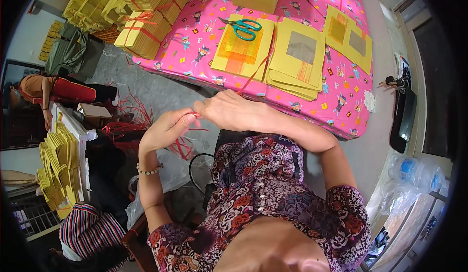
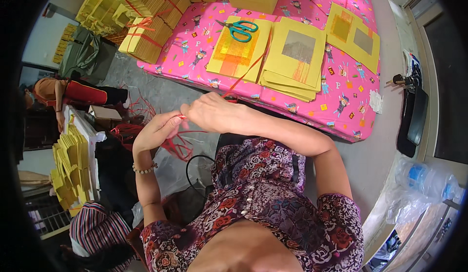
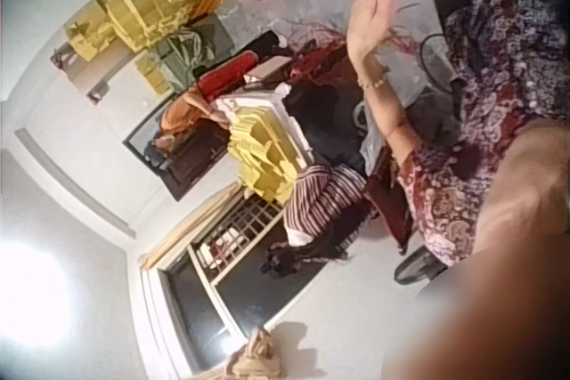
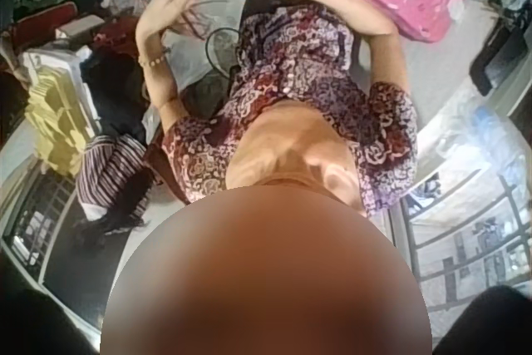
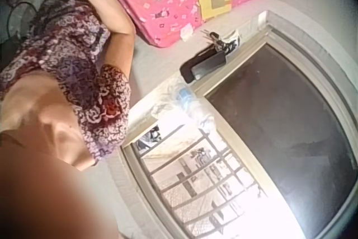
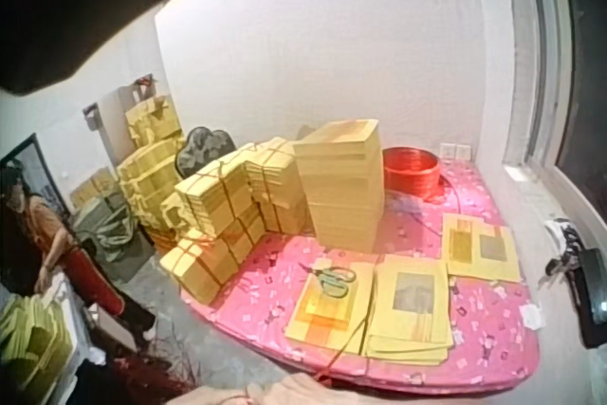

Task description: Sorting and untangling a bundle of red plastic ribbons for bundling materials.

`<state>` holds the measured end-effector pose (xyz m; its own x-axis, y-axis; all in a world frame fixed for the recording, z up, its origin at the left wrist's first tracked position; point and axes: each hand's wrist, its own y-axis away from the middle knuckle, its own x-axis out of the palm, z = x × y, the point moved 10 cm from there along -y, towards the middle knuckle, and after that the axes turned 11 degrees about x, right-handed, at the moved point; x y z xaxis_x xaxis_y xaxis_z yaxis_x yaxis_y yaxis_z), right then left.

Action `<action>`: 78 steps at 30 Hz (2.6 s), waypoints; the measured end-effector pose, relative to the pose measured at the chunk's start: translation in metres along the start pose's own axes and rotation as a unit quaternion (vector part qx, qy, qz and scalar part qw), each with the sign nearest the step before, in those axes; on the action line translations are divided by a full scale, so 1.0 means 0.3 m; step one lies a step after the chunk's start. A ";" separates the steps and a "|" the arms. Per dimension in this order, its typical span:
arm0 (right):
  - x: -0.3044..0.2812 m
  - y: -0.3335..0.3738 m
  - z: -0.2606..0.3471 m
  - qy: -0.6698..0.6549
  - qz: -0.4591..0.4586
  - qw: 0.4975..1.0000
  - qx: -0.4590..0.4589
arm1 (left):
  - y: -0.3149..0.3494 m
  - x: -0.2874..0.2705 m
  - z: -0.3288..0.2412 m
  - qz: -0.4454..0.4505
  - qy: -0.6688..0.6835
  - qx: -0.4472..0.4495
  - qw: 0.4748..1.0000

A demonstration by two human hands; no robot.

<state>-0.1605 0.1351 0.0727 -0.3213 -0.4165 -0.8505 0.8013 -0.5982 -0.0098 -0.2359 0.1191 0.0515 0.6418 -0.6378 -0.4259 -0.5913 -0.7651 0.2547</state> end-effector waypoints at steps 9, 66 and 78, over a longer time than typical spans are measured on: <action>-0.136 0.032 -0.213 -0.104 -0.028 0.994 0.036 | 0.317 -0.314 0.106 -0.319 0.051 -0.039 0.946; -0.165 0.231 -0.418 -0.035 0.096 0.981 0.167 | 0.074 -0.093 0.276 -0.194 0.034 0.032 0.980; -0.061 0.109 -0.213 0.049 0.029 0.993 0.100 | -0.219 0.110 -0.167 -0.160 -0.175 0.206 0.949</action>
<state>-0.0962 0.1668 0.0543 -0.2188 -0.3905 -0.8942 0.6970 -0.7039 0.1369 -0.1514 0.1438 0.0641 0.6616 -0.2541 -0.7055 -0.5806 -0.7690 -0.2676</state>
